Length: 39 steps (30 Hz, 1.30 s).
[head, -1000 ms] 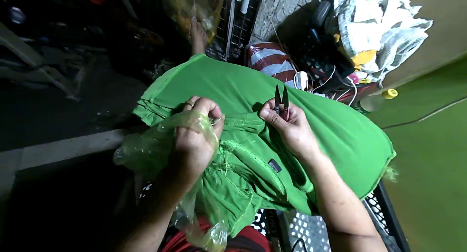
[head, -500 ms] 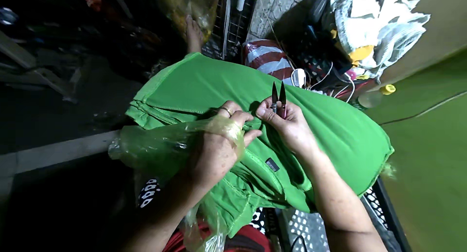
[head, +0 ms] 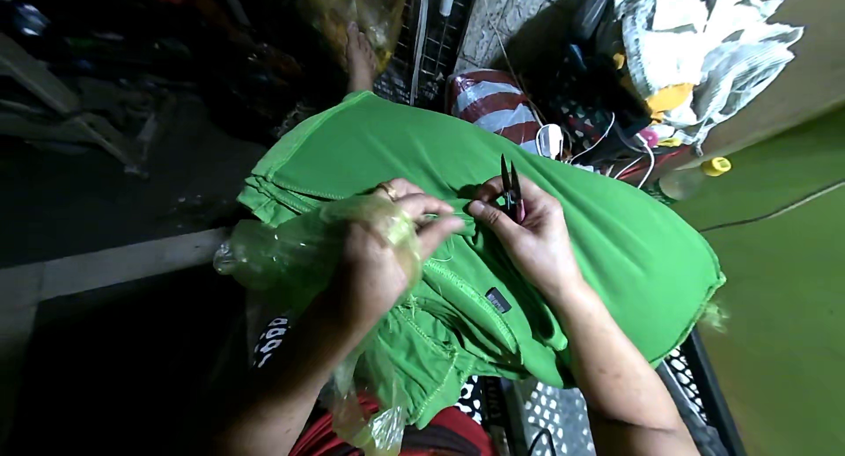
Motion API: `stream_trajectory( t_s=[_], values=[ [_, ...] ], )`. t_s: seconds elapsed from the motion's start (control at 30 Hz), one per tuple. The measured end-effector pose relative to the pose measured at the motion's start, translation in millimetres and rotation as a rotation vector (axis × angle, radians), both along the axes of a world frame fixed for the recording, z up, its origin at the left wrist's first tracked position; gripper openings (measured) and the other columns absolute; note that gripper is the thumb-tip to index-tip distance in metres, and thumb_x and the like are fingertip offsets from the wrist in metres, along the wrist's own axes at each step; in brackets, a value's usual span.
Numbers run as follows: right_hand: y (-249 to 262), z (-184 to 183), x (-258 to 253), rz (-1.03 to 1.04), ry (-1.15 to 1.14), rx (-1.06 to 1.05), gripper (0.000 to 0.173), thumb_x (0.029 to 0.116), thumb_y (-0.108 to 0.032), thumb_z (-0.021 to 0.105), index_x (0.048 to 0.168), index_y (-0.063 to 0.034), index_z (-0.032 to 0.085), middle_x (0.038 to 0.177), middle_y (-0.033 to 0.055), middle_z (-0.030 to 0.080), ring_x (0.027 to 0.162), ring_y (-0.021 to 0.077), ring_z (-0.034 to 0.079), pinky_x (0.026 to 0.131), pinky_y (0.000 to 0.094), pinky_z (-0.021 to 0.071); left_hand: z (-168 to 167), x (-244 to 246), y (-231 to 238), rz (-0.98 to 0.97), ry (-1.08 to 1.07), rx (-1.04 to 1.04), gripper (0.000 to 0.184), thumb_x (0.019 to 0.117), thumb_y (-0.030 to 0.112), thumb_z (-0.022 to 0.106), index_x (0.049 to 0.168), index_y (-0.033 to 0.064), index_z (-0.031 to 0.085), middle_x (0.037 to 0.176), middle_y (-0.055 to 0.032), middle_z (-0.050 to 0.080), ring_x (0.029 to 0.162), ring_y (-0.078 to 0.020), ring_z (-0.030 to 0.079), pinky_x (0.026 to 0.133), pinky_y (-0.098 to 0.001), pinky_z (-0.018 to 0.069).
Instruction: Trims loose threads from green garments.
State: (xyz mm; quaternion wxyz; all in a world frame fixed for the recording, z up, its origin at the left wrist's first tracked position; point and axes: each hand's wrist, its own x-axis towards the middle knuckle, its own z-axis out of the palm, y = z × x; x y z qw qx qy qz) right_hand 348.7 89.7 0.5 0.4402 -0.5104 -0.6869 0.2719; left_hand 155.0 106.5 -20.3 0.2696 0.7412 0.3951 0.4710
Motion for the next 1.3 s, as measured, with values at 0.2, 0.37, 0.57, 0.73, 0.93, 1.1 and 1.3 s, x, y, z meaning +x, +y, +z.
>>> stream_trajectory(
  t_s=[0.2, 0.37, 0.57, 0.73, 0.93, 1.1, 1.3],
  values=[
    [-0.3, 0.0, 0.1, -0.004, 0.015, -0.018, 0.002, 0.0955, -0.002, 0.065, 0.096, -0.0036, 0.063, 0.079, -0.0017, 0.060, 0.060, -0.0026, 0.049, 0.053, 0.0103, 0.0394, -0.4, 6.7, -0.1, 0.004, 0.115, 0.074, 0.011, 0.0918, 0.015, 0.072, 0.092, 0.0052, 0.077, 0.092, -0.0068, 0.066, 0.077, -0.0057, 0.059, 0.071, -0.0156, 0.0478],
    [-1.6, -1.0, -0.3, 0.015, 0.001, 0.025, 0.003, 0.0948, 0.000, 0.066, 0.097, -0.0018, 0.063, 0.081, -0.0009, 0.059, 0.061, -0.0034, 0.048, 0.055, 0.0093, 0.0394, 3.2, -6.5, 1.7, -0.048, -0.092, -0.171, 0.014, 0.1025, 0.015, 0.059, 0.098, 0.0027, 0.064, 0.086, 0.0004, 0.063, 0.077, 0.0018, 0.062, 0.073, -0.0122, 0.0528],
    [3.7, -8.2, 2.5, 0.085, -0.191, 0.328, 0.014, 0.0869, 0.010, 0.058, 0.099, 0.0073, 0.065, 0.100, 0.0150, 0.063, 0.085, 0.0094, 0.059, 0.075, 0.0168, 0.0486, -12.7, -20.1, 3.4, 0.019, -0.422, -0.293, 0.003, 0.1019, 0.010, 0.059, 0.100, 0.0113, 0.061, 0.083, 0.0122, 0.066, 0.069, 0.0048, 0.064, 0.066, -0.0117, 0.0556],
    [1.2, -10.3, 1.1, 0.131, -0.139, 0.298, 0.017, 0.0859, 0.011, 0.056, 0.099, 0.0079, 0.065, 0.092, 0.0096, 0.067, 0.079, 0.0020, 0.059, 0.073, 0.0127, 0.0484, -9.8, -24.1, 1.1, -0.004, -0.305, -0.238, 0.012, 0.1005, 0.012, 0.062, 0.105, 0.0038, 0.071, 0.088, 0.0072, 0.067, 0.074, 0.0046, 0.064, 0.069, -0.0111, 0.0555],
    [-1.6, -8.3, 1.8, 0.124, 0.048, 0.135, 0.022, 0.0877, 0.012, 0.056, 0.106, 0.0029, 0.062, 0.093, -0.0006, 0.071, 0.084, -0.0024, 0.065, 0.076, 0.0135, 0.0543, -4.7, -22.4, 1.5, 0.044, -0.028, -0.058, 0.019, 0.0997, 0.017, 0.064, 0.105, 0.0022, 0.075, 0.094, -0.0029, 0.064, 0.077, 0.0036, 0.061, 0.071, -0.0074, 0.0500],
    [-2.1, -6.7, 0.9, 0.105, 0.080, 0.098, 0.025, 0.0863, 0.013, 0.055, 0.107, 0.0007, 0.062, 0.092, -0.0026, 0.071, 0.079, -0.0041, 0.062, 0.070, 0.0114, 0.0510, 0.7, -13.5, 3.3, 0.032, 0.083, 0.090, 0.017, 0.0931, 0.019, 0.072, 0.103, 0.0052, 0.078, 0.091, -0.0067, 0.069, 0.083, -0.0056, 0.061, 0.077, -0.0141, 0.0465],
    [-2.5, -4.9, 2.4, 0.159, 0.036, 0.101, 0.027, 0.0852, 0.004, 0.055, 0.112, 0.0040, 0.058, 0.094, 0.0014, 0.068, 0.082, -0.0003, 0.064, 0.071, 0.0148, 0.0539, 5.0, -6.0, 8.3, 0.013, 0.195, 0.074, 0.013, 0.0969, 0.013, 0.066, 0.096, 0.0031, 0.074, 0.089, -0.0110, 0.068, 0.084, -0.0180, 0.064, 0.077, -0.0279, 0.0510]
  ],
)
